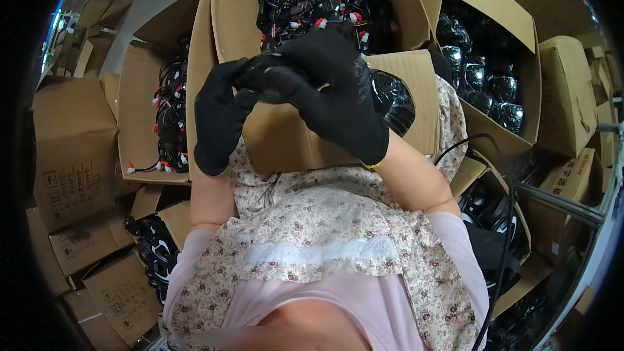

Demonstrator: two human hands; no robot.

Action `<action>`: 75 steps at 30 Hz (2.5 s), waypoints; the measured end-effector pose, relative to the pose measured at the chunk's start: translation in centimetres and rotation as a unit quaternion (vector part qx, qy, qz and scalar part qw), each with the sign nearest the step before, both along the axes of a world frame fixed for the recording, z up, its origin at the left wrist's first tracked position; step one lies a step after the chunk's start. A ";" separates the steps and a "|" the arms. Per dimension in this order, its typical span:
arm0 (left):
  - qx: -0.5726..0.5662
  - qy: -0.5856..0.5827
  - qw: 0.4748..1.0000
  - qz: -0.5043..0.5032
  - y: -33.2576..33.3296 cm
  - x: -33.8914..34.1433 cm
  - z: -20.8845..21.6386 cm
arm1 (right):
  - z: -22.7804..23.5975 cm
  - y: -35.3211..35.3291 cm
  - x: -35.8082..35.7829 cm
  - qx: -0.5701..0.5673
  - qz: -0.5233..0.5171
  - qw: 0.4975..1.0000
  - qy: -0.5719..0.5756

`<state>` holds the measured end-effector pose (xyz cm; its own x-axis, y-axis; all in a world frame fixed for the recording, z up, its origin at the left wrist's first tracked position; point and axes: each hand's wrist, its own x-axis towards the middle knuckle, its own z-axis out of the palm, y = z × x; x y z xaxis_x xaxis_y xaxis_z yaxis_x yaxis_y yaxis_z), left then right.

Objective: The person assembles black plastic electronic components by hand, taking them from cardboard boxes and fitting them together.

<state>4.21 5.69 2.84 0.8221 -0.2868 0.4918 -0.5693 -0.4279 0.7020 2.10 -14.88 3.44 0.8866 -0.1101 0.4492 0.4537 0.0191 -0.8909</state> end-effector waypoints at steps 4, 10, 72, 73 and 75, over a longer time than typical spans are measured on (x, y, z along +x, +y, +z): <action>-0.080 0.080 0.993 -0.022 0.0 -0.3 1.0 | 1.3 -0.3 1.0 -0.179 -0.070 0.965 -0.177; -0.703 0.290 0.581 -0.291 0.3 0.2 -6.4 | -1.4 3.3 0.7 0.133 0.084 0.986 0.059; -0.287 0.292 0.912 0.013 1.6 -2.0 2.3 | -2.8 2.7 -1.6 -0.301 -0.071 0.926 -0.216; -0.288 0.292 0.912 0.016 1.7 -1.9 1.9 | -2.8 2.8 -1.6 -0.298 -0.071 0.925 -0.223; -0.283 0.073 0.956 -0.009 1.8 -1.5 1.0 | -2.9 2.7 -2.0 -0.302 -0.052 0.926 -0.219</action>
